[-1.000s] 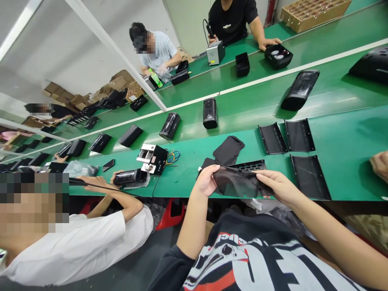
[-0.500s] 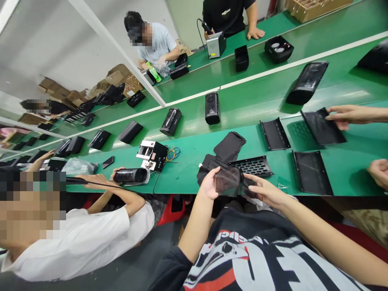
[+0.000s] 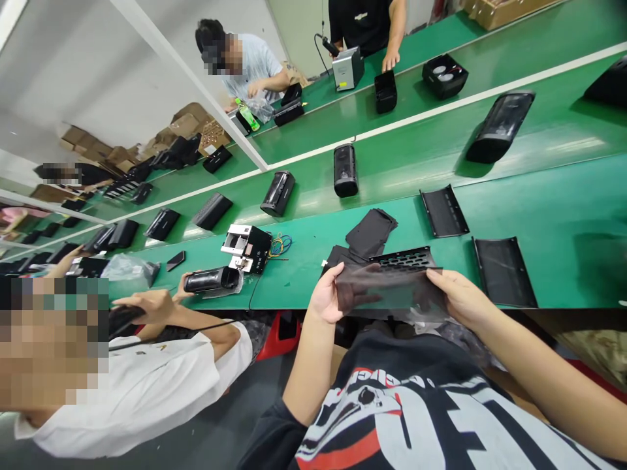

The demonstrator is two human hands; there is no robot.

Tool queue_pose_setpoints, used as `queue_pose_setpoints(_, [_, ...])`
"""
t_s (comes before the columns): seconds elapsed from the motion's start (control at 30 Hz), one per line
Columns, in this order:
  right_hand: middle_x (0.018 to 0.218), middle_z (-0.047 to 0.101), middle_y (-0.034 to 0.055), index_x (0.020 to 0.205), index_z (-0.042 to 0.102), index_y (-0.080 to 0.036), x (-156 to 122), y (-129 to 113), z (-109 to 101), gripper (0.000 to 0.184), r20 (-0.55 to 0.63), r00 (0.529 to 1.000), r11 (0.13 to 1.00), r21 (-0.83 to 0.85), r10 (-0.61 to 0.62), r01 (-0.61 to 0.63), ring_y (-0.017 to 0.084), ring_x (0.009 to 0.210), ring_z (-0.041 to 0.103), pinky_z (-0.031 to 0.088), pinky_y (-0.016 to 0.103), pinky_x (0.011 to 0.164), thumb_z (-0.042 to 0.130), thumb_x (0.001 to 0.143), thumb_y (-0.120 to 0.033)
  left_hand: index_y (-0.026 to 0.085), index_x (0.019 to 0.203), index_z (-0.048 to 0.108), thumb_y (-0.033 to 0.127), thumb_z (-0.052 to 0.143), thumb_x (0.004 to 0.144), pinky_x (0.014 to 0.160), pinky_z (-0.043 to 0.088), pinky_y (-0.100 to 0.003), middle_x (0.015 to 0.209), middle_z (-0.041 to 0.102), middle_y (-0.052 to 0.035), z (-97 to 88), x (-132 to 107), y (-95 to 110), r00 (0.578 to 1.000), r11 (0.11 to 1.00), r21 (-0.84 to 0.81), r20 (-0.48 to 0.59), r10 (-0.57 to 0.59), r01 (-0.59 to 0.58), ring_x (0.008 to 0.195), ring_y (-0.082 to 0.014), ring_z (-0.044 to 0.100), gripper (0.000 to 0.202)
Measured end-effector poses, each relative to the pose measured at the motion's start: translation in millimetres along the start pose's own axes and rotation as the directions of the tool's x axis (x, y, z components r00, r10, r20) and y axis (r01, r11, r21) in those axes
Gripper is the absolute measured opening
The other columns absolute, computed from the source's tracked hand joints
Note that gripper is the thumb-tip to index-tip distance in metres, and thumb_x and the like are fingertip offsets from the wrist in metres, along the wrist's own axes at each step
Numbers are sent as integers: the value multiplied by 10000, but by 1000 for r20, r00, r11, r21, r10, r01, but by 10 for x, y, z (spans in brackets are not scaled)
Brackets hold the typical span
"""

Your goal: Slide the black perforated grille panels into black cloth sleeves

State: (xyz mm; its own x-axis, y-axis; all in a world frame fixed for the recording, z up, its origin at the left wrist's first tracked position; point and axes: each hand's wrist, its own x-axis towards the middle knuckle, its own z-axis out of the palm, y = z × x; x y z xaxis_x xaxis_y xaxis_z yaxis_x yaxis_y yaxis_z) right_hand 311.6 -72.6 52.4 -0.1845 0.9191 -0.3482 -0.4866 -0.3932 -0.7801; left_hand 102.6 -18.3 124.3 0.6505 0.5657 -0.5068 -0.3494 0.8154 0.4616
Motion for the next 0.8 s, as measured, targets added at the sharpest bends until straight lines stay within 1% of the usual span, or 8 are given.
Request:
queue_pose_setpoints(0.1, [636, 669, 45, 718, 641, -197, -42, -55, -14, 312, -3, 1000, 1000, -15, 8, -8, 228, 628, 611, 487, 343, 567, 515, 706, -483, 50, 1108, 502, 406, 339, 775, 856, 420, -382, 1044, 617, -152, 41, -30, -4, 1000, 1000, 14, 2, -23, 23, 1030, -253, 532, 514])
queue_pose_setpoints(0.17, [669, 677, 58, 754, 637, -194, -57, -75, -17, 333, -19, 999, 999, -21, 32, -32, 252, 695, 620, 495, 363, 589, 490, 717, -490, 44, 1109, 500, 405, 339, 776, 854, 423, -388, 1052, 612, -156, 57, -40, -9, 1000, 999, 26, 2, -25, 25, 1036, -259, 527, 517])
queue_pose_setpoints(0.33, [807, 685, 71, 848, 623, -197, -93, -120, 3, 340, -123, 989, 995, 64, 82, -74, 271, 822, 613, 515, 384, 636, 453, 739, -471, 66, 1106, 505, 382, 323, 796, 843, 438, -382, 1107, 586, -139, 71, -33, -22, 1000, 999, 35, -19, 7, -7, 1034, -247, 530, 479])
queue_pose_setpoints(0.43, [859, 681, 66, 885, 614, -194, -119, -144, 3, 328, -114, 987, 990, 100, 110, -99, 269, 872, 601, 515, 387, 688, 463, 740, -448, 74, 1099, 511, 373, 320, 802, 843, 439, -382, 1099, 592, -138, 59, -8, -38, 999, 1000, 23, -36, 9, -8, 1017, -244, 542, 463])
queue_pose_setpoints(0.53, [830, 688, 53, 856, 619, -194, -140, -156, -13, 277, -112, 985, 982, 147, 135, -118, 258, 846, 610, 515, 371, 703, 508, 721, -409, 71, 1079, 525, 357, 323, 807, 834, 444, -388, 1073, 609, -134, 29, 22, -64, 999, 1000, 13, -40, 9, -8, 988, -244, 561, 443])
queue_pose_setpoints(0.63, [764, 692, 42, 788, 627, -196, -147, -157, -40, 227, -117, 982, 976, 178, 150, -128, 246, 764, 625, 519, 356, 665, 536, 705, -388, 70, 1002, 569, 336, 326, 810, 793, 466, -379, 990, 650, -123, -10, 51, -96, 998, 1000, 9, -58, 21, -21, 894, -230, 607, 409])
queue_pose_setpoints(0.73, [712, 684, 36, 723, 624, -194, -144, -157, -79, 194, -116, 984, 980, 165, 135, -115, 217, 682, 623, 516, 318, 602, 554, 697, -373, 75, 915, 603, 315, 352, 804, 739, 487, -348, 866, 688, -105, -40, 81, -123, 991, 999, 25, -129, 27, -24, 779, -204, 639, 364])
queue_pose_setpoints(0.8, [640, 664, 24, 685, 620, -190, -141, -163, -112, 183, -118, 984, 983, 140, 133, -116, 176, 568, 597, 495, 270, 503, 578, 682, -368, 83, 870, 614, 301, 392, 790, 705, 495, -327, 801, 698, -90, -51, 102, -137, 981, 999, 44, -191, 26, -18, 736, -191, 644, 321])
